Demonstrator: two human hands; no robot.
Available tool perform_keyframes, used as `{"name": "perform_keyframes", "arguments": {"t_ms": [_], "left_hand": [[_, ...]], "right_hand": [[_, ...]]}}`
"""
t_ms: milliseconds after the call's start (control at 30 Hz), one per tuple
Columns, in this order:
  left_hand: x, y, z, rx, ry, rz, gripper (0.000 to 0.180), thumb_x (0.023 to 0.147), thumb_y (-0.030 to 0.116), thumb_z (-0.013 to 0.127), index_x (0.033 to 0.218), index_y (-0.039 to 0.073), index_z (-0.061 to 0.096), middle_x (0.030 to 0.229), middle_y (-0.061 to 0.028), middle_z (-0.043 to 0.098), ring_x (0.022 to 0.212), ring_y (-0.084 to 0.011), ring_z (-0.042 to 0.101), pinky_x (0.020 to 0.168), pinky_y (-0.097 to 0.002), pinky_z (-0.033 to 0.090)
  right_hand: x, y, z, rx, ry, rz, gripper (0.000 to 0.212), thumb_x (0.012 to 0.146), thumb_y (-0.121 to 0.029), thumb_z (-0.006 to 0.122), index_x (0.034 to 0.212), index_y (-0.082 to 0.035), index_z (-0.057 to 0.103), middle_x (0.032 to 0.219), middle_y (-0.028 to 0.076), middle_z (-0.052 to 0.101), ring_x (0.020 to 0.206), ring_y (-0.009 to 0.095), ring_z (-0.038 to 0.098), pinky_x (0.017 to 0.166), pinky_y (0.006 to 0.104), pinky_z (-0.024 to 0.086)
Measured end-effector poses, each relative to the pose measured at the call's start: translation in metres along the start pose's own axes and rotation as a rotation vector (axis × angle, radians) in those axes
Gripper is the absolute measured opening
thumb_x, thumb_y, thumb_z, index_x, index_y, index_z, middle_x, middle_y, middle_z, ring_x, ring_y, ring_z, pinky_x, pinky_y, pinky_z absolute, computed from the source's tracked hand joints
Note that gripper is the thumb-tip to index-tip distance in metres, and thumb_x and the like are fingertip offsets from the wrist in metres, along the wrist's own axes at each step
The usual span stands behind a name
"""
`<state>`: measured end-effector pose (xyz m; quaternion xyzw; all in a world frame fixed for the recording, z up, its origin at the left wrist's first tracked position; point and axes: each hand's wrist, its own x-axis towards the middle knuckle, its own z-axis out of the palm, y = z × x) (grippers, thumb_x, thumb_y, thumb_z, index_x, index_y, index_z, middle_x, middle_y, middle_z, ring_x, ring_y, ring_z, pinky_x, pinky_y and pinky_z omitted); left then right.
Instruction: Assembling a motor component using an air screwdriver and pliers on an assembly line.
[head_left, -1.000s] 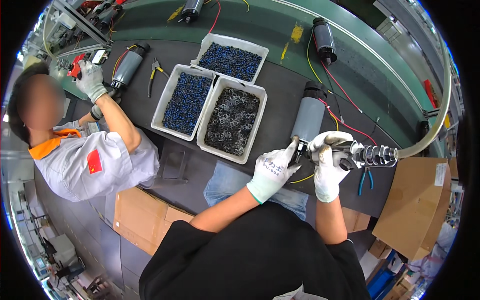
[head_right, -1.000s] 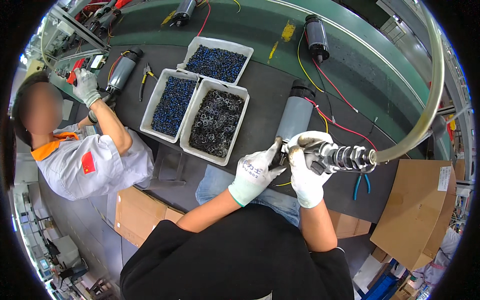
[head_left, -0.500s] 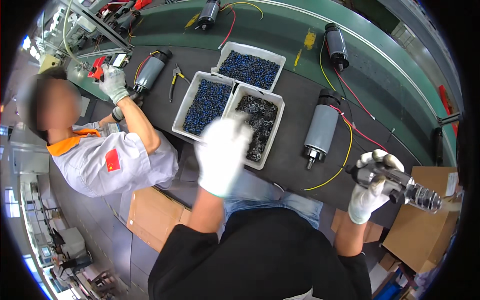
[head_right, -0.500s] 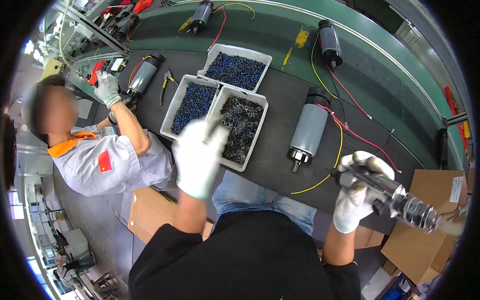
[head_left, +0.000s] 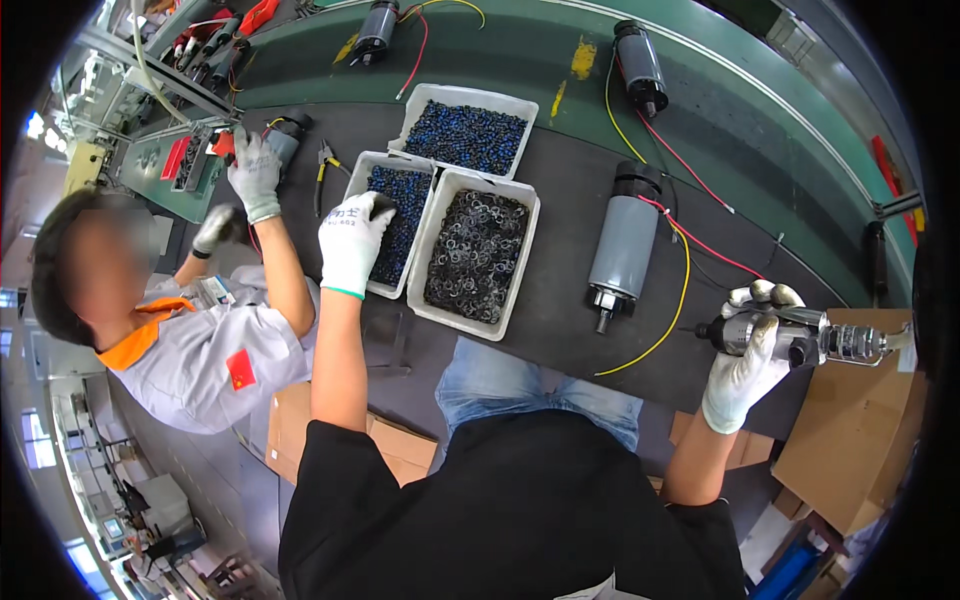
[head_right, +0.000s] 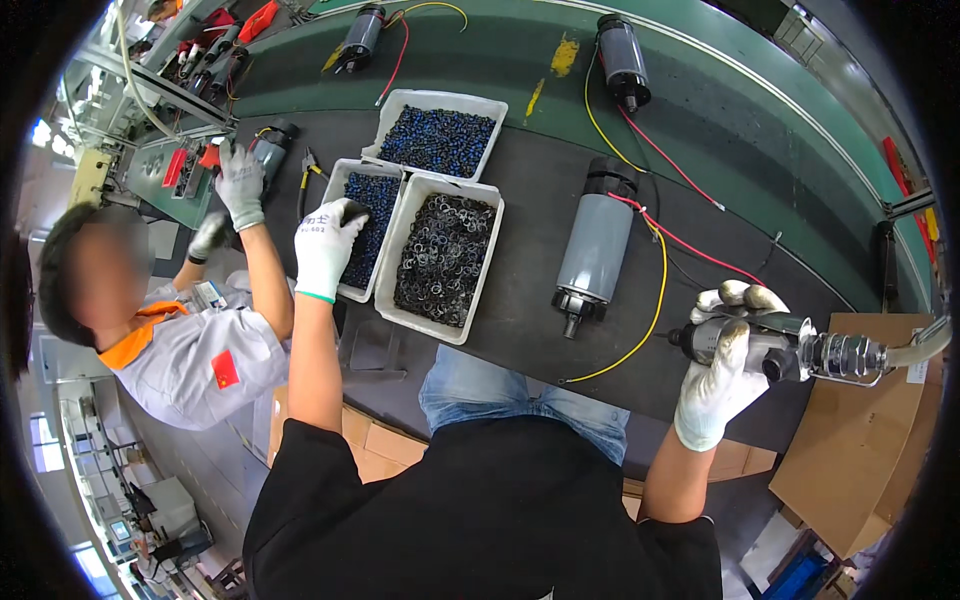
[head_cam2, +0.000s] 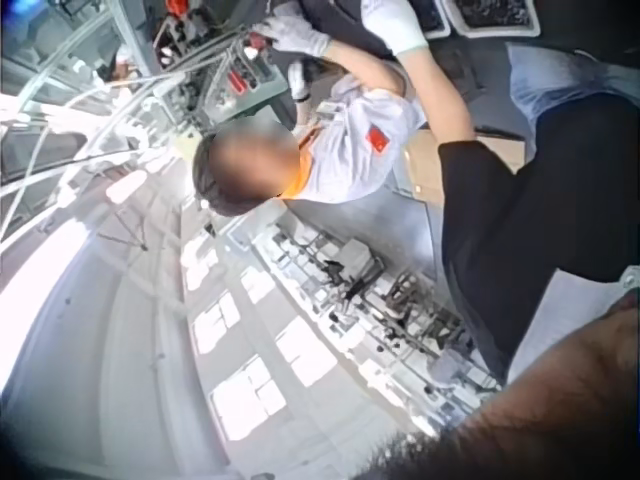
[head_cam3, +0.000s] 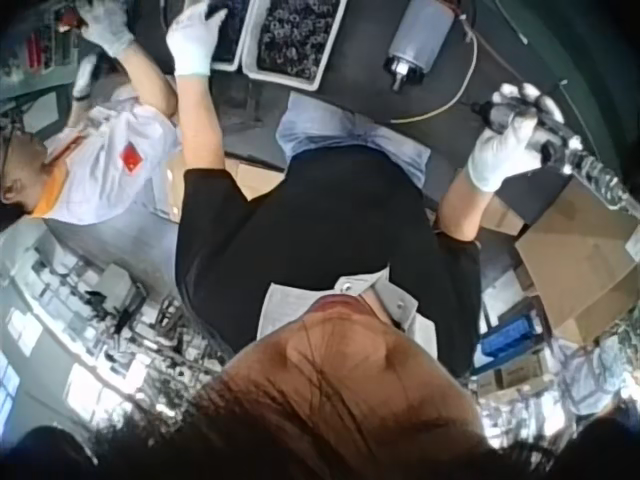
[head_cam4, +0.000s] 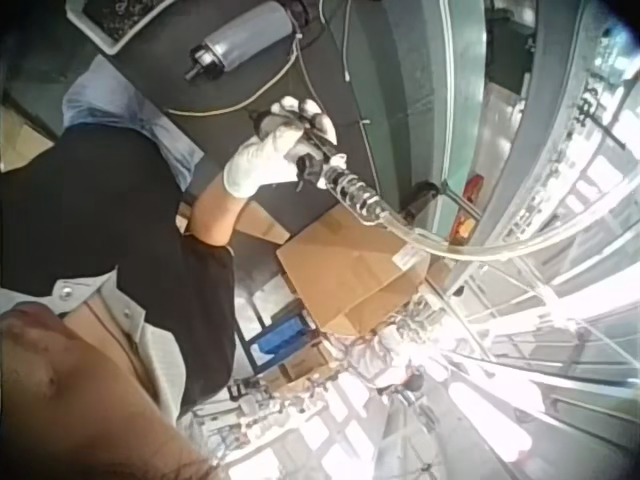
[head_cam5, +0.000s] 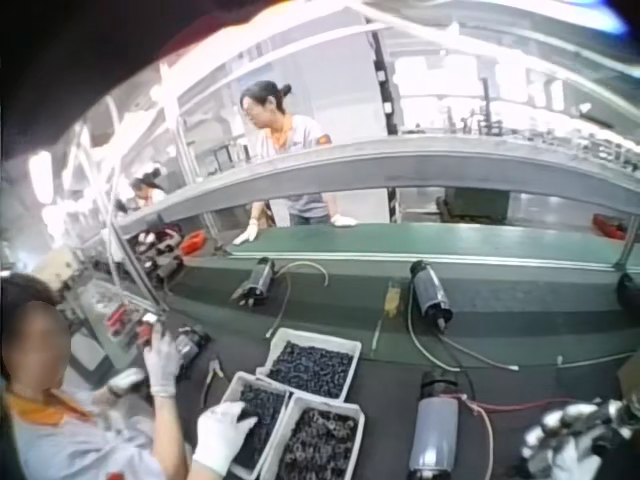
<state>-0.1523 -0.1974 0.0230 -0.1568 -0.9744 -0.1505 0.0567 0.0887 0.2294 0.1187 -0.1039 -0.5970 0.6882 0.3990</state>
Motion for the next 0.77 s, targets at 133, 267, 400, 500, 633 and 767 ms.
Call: {"name": "perform_keyframes", "arguments": {"t_ms": [133,267,400,500,633,767], "left_hand": [[0.0,-0.002,-0.005,-0.035,-0.004,-0.018,0.019,0.091,0.026,0.077,0.103,0.011,0.078,0.103,-0.0108,0.077,0.096,-0.0322,0.073,0.084,-0.0423,0.057],[0.002,-0.005,-0.002,-0.009,0.007,0.054,0.016,0.09,0.025,0.077,0.098,0.012,0.077,0.099,-0.0096,0.076,0.092,-0.0322,0.073,0.081,-0.0427,0.057],[0.009,-0.006,0.001,0.087,-0.003,0.07,0.017,0.091,0.025,0.077,0.099,0.01,0.077,0.1,-0.0113,0.076,0.092,-0.0315,0.073,0.081,-0.0416,0.057],[0.006,-0.006,-0.005,0.133,0.014,0.091,0.017,0.092,0.021,0.077,0.102,0.007,0.077,0.101,-0.0142,0.076,0.091,-0.0304,0.074,0.081,-0.0395,0.057],[-0.002,-0.004,-0.013,-0.169,0.106,-0.063,0.014,0.094,0.017,0.078,0.104,0.007,0.077,0.101,-0.0136,0.078,0.086,-0.0286,0.075,0.077,-0.0367,0.057],[-0.023,0.015,-0.01,-0.774,0.225,-0.172,0.013,0.1,0.021,0.076,0.109,0.012,0.078,0.101,-0.011,0.081,0.083,-0.0288,0.077,0.081,-0.0376,0.06]], "right_hand": [[0.005,-0.007,0.01,-0.004,0.006,0.004,0.047,0.1,-0.022,0.078,0.136,-0.003,0.055,0.12,0.015,0.066,0.098,0.024,0.07,0.084,0.0368,0.059],[0.005,-0.014,0.019,-0.015,-0.027,0.029,0.046,0.1,-0.022,0.077,0.136,-0.003,0.054,0.119,0.015,0.066,0.098,0.024,0.069,0.083,0.0367,0.058],[0.002,-0.01,0.021,-0.019,-0.048,0.033,0.044,0.103,-0.024,0.073,0.137,-0.005,0.054,0.12,0.014,0.065,0.101,0.024,0.066,0.083,0.037,0.055],[-0.001,-0.01,0.02,-0.012,-0.031,0.036,0.044,0.103,-0.024,0.074,0.137,-0.005,0.055,0.12,0.014,0.065,0.101,0.024,0.066,0.083,0.0371,0.055],[-0.001,-0.011,0.017,0.036,-0.028,0.05,0.045,0.103,-0.026,0.074,0.138,-0.006,0.054,0.12,0.014,0.064,0.102,0.025,0.065,0.083,0.0373,0.055],[0.004,-0.018,0.02,0.142,-0.053,0.048,0.05,0.103,-0.03,0.074,0.141,-0.007,0.051,0.126,0.014,0.061,0.103,0.025,0.064,0.085,0.0387,0.055]]}}
